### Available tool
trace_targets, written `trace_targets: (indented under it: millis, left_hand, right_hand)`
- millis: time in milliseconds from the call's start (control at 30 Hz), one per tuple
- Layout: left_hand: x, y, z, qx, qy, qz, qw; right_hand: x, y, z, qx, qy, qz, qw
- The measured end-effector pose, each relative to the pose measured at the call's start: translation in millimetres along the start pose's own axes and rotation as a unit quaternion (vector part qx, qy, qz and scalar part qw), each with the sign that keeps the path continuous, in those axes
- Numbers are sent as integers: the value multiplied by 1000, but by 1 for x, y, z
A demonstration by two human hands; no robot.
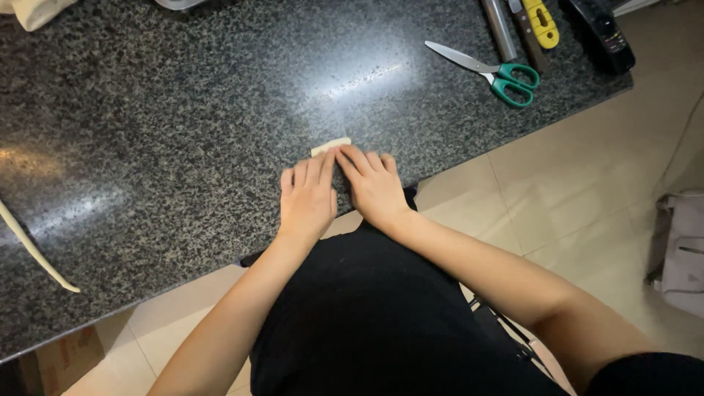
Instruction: Roll out and shape dough strips to create braided and rolled pastries.
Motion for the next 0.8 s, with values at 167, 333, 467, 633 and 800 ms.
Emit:
trace_targets:
  millis: [167,333,467,633,800]
  left_hand:
    - [-5,-12,0,5,-2,17,1000]
    - [1,-22,-16,-62,-63,106,990]
    - [17,0,-43,-108,-112,211,965]
    - [13,36,-14,6,-76,135,988]
    - [-7,23,9,90,-6,159,983]
  right_hand:
    - [-1,-6,2,18,1,-19,1000]
    - [0,-17,-27,5,44,-85,995]
    - [6,-5,-59,-4,43,-165,985]
    - [1,9,-33,85,7,-102,991]
    - [-3,17,4,182,-24,-15,983]
Point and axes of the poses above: each hand's wrist, its own z-axis away from the middle knuckle, its own y-axis out of the palm, x = y × z, the point moved 4 cm from there along -z, towards the middle knuckle, and after that the axes turned 11 degrees about y, right-handed, at the moved point
